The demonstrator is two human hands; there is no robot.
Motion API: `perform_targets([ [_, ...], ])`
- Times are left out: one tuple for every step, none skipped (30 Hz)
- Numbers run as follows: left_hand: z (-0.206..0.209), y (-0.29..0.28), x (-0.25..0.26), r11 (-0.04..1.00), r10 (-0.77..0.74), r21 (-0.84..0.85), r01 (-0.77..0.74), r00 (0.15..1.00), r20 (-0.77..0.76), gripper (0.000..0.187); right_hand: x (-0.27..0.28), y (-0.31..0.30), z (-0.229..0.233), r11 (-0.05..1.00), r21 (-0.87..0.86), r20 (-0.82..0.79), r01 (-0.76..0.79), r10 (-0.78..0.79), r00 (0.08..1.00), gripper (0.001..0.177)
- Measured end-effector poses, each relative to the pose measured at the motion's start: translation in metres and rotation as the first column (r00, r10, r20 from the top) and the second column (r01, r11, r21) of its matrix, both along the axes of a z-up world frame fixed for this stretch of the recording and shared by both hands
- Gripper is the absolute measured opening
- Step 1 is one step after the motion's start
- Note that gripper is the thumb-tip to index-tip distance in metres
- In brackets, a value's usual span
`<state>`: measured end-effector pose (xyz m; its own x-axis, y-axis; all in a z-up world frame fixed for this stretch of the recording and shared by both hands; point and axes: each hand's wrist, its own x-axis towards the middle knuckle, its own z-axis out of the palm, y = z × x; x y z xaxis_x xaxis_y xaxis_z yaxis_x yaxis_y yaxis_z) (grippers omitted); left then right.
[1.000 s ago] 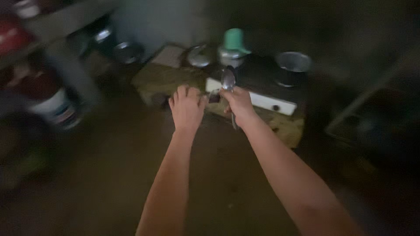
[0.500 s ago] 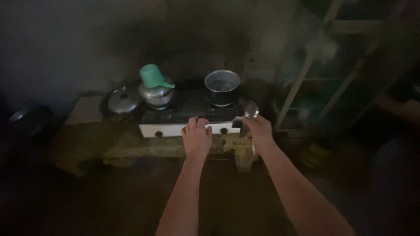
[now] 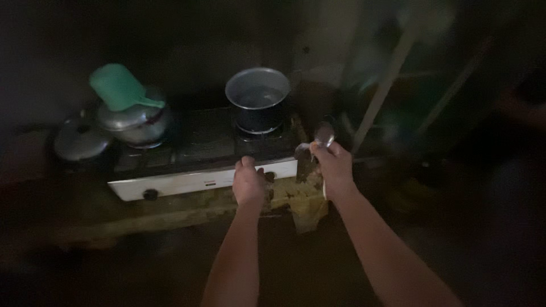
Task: The person stirs a dark liquid in a green mug with a spoon, then pours liquid from a red kettle into a metal pot. They add a white powder from a small container into the pot and stir. Finally, they place the spoon and a small container into a pink basin.
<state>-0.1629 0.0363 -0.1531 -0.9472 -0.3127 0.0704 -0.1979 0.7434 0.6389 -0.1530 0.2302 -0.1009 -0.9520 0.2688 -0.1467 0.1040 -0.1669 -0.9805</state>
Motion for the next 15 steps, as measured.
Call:
perform_targets([
  [-0.019, 0.002, -0.009, 1.000, 0.010, 0.005, -0.010, 1.000, 0.027, 0.034, -0.008, -0.004, -0.017, 1.000, 0.025, 0.020, -0.006, 0.005, 1.000, 0.028],
  [-0.038, 0.004, -0.016, 1.000, 0.006, -0.029, -0.005, 0.999, 0.043, 0.035, -0.015, -0.005, -0.032, 0.999, 0.053, 0.046, -0.011, 0.009, 0.999, 0.026],
  [-0.056, 0.006, -0.022, 0.998, 0.003, -0.064, 0.001, 0.998, 0.058, 0.036, -0.022, -0.005, -0.046, 0.997, 0.070, 0.025, -0.040, 0.038, 0.999, 0.025],
  [-0.071, 0.005, -0.029, 0.995, -0.001, -0.101, 0.008, 0.998, 0.069, 0.037, -0.028, -0.009, -0.059, 0.994, 0.085, 0.000, -0.066, 0.067, 0.998, 0.025],
  [-0.085, 0.006, -0.035, 0.990, 0.007, -0.138, 0.002, 0.998, 0.070, 0.035, -0.034, -0.012, -0.070, 0.991, 0.101, -0.026, -0.092, 0.095, 0.995, 0.025],
  [-0.098, 0.009, -0.041, 0.984, 0.016, -0.178, -0.004, 0.998, 0.067, 0.033, -0.041, -0.014, -0.080, 0.991, 0.103, -0.024, -0.080, 0.083, 0.996, 0.024],
  [-0.109, 0.011, -0.048, 0.976, 0.024, -0.217, -0.010, 0.998, 0.063, 0.031, -0.047, -0.017, -0.089, 0.992, 0.105, -0.023, -0.067, 0.070, 0.997, 0.023],
  [-0.119, 0.012, -0.056, 0.987, 0.055, -0.161, -0.029, 0.986, 0.160, 0.036, -0.052, -0.018, -0.098, 0.993, 0.106, -0.023, -0.050, 0.053, 0.998, 0.022],
  [-0.128, 0.012, -0.064, 0.993, 0.080, -0.107, -0.054, 0.963, 0.256, 0.043, -0.056, -0.018, -0.107, 0.994, 0.077, -0.047, -0.073, 0.077, 0.996, 0.022],
  [-0.136, 0.013, -0.071, 0.995, 0.098, -0.053, -0.085, 0.931, 0.351, 0.050, -0.060, -0.017, -0.114, 0.994, 0.050, -0.072, -0.094, 0.098, 0.993, 0.023],
  [-0.145, 0.013, -0.076, 0.995, 0.100, -0.066, -0.080, 0.913, 0.396, 0.048, -0.064, -0.017, -0.120, 0.993, 0.024, -0.098, -0.117, 0.119, 0.988, 0.023],
  [-0.154, 0.014, -0.080, 0.994, 0.102, -0.077, -0.075, 0.891, 0.442, 0.047, -0.068, -0.016, -0.127, 0.992, 0.019, -0.096, -0.123, 0.124, 0.988, 0.022],
  [-0.162, 0.015, -0.083, 0.994, 0.104, -0.088, -0.069, 0.867, 0.487, 0.047, -0.071, -0.015, -0.133, 0.992, 0.014, -0.095, -0.129, 0.129, 0.987, 0.021],
  [-0.170, 0.016, -0.085, 0.995, 0.099, -0.070, -0.075, 0.879, 0.467, 0.046, -0.072, -0.016, -0.138, 0.991, 0.007, -0.094, -0.135, 0.135, 0.986, 0.021],
  [-0.176, 0.015, -0.087, 0.995, 0.094, -0.052, -0.080, 0.890, 0.446, 0.046, -0.074, -0.015, -0.143, 0.992, 0.008, -0.108, -0.124, 0.124, 0.986, 0.021],
])
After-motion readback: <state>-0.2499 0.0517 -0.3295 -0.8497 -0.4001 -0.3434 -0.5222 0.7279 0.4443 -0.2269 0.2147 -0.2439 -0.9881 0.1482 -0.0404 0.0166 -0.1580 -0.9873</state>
